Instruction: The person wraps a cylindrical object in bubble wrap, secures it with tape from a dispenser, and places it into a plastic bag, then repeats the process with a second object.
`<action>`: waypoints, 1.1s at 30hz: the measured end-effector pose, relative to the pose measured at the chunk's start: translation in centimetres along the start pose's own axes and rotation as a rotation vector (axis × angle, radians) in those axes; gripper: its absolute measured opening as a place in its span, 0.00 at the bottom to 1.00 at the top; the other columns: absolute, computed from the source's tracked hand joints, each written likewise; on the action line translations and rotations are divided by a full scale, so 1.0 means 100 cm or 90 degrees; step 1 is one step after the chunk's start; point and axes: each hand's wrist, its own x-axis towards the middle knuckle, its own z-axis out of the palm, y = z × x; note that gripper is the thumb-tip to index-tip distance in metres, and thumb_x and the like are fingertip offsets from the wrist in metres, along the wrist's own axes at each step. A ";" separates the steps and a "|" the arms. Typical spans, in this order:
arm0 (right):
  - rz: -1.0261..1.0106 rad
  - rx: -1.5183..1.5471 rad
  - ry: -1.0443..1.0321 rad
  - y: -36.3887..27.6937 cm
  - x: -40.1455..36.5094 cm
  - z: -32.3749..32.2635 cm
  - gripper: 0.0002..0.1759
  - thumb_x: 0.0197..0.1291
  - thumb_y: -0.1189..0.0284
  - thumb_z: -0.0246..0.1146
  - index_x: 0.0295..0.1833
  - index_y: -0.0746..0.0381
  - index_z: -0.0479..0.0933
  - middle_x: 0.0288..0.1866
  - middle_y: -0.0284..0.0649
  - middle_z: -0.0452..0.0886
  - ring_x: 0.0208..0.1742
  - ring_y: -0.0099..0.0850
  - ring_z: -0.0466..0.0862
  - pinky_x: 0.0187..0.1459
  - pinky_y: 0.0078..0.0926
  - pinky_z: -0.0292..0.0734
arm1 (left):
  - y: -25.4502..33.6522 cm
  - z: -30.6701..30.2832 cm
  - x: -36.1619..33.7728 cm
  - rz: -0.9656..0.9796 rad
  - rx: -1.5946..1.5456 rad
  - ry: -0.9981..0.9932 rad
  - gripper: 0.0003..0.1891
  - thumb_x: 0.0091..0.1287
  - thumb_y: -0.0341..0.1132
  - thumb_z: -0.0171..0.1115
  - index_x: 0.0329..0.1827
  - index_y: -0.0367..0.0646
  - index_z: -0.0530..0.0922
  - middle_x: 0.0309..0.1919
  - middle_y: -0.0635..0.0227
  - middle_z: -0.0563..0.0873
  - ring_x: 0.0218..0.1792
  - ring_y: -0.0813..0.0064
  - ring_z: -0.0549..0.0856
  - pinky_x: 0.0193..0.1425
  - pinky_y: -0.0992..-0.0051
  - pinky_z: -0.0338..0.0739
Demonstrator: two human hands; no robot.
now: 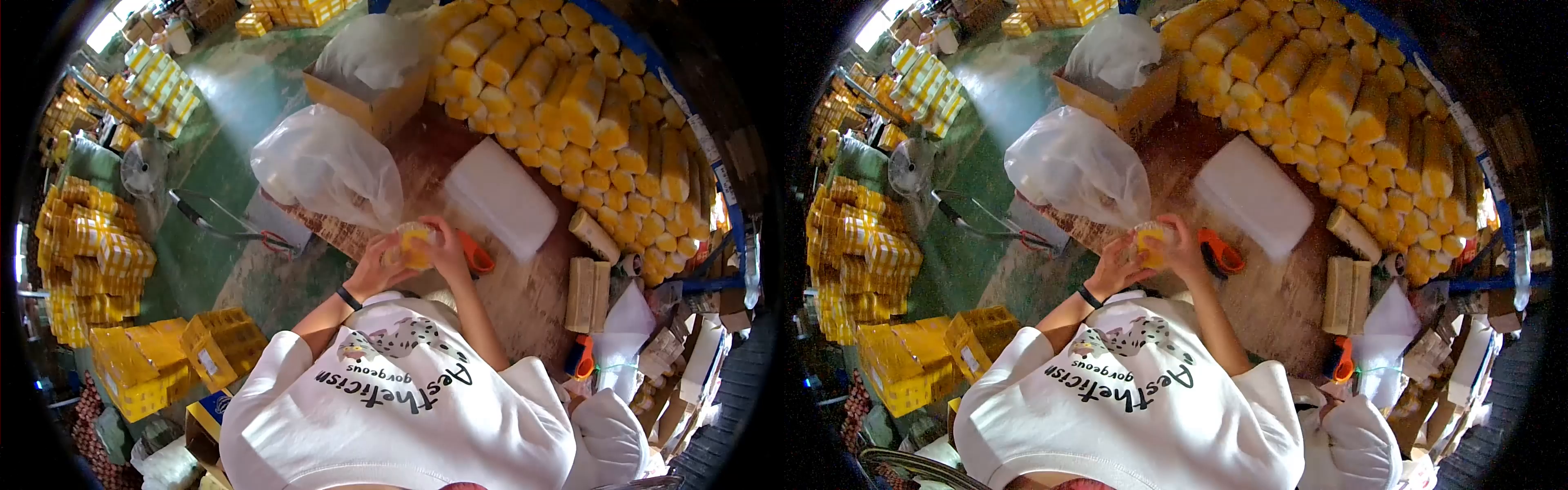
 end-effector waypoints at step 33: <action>-0.306 -0.418 0.239 0.082 -0.055 -0.085 0.22 0.48 0.73 0.68 0.51 0.64 0.76 0.55 0.49 0.78 0.63 0.47 0.69 0.64 0.47 0.60 | 0.019 -0.047 0.035 -0.137 -0.139 0.009 0.14 0.62 0.28 0.62 0.51 0.41 0.78 0.45 0.64 0.83 0.48 0.63 0.83 0.53 0.68 0.76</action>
